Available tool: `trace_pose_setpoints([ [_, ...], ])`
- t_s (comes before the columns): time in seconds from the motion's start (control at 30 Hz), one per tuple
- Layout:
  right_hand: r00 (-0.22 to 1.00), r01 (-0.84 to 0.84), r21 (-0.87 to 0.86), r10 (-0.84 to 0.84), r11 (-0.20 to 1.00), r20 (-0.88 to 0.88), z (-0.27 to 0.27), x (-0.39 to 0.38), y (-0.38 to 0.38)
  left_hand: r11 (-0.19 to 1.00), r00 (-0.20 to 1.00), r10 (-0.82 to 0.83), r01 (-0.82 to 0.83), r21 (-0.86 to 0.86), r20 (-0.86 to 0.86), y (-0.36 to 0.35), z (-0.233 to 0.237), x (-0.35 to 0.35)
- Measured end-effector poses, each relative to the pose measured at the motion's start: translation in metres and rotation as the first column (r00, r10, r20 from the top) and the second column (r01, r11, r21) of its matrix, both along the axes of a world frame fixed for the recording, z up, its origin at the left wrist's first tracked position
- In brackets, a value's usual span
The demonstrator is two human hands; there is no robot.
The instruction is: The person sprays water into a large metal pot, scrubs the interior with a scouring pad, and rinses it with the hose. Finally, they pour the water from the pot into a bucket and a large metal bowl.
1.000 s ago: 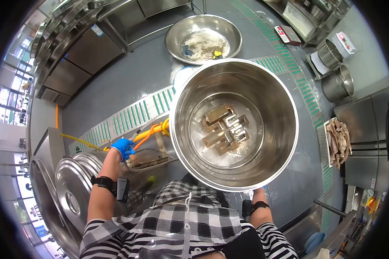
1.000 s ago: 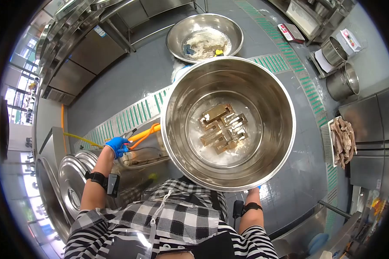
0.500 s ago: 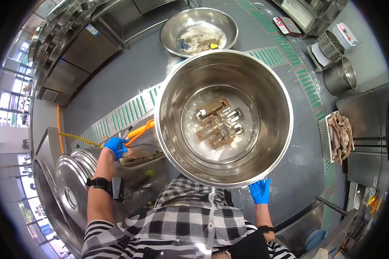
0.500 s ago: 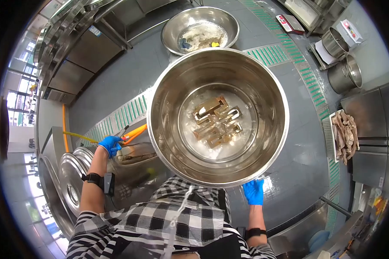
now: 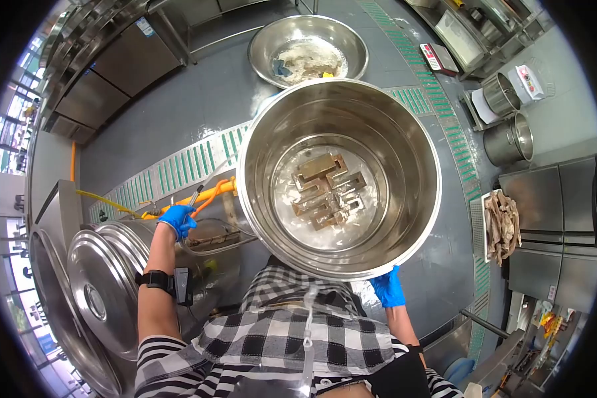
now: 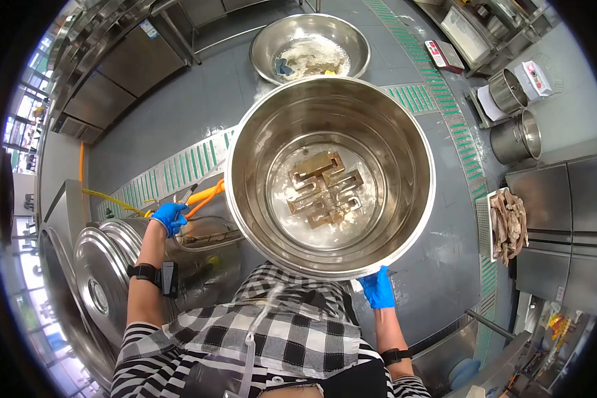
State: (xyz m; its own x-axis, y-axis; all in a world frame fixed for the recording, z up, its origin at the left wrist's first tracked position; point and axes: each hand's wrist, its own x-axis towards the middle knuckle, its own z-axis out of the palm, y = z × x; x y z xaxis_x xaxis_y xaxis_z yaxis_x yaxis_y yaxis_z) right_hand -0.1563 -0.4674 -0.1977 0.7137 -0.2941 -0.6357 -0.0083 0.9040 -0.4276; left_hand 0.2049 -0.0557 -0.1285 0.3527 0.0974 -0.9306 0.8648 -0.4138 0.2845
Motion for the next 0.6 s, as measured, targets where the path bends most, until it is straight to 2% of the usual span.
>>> trace_pose_setpoints([
  [0.03,1.0,0.004,-0.006,-0.004,1.0,-0.003,0.002,0.007,0.001,1.0,1.0,-0.004,0.004,-0.006,-0.003,0.002,-0.001,0.004],
  [0.1,0.98,-0.16,-0.2,0.179,0.967,0.083,0.008,0.02,0.005,1.0,1.0,0.015,-0.015,0.005,-0.01,0.008,-0.002,0.01],
  [0.27,0.995,-0.076,-0.184,0.062,0.98,-0.078,0.007,0.036,0.001,1.0,1.0,0.019,-0.019,-0.019,0.008,0.024,-0.004,0.022],
  [0.43,0.997,-0.043,-0.174,0.03,0.984,-0.075,0.012,0.047,0.002,1.0,1.0,0.0,0.0,0.005,0.017,0.042,0.001,0.033],
  [0.5,0.993,0.004,-0.198,-0.026,0.98,-0.113,0.03,0.058,0.011,1.0,0.999,0.02,-0.021,-0.021,-0.043,0.049,0.004,0.037],
  [0.6,0.995,-0.022,-0.173,0.005,0.985,-0.097,-0.008,0.037,-0.004,0.999,0.999,0.026,-0.025,0.025,-0.039,0.046,0.013,0.037],
])
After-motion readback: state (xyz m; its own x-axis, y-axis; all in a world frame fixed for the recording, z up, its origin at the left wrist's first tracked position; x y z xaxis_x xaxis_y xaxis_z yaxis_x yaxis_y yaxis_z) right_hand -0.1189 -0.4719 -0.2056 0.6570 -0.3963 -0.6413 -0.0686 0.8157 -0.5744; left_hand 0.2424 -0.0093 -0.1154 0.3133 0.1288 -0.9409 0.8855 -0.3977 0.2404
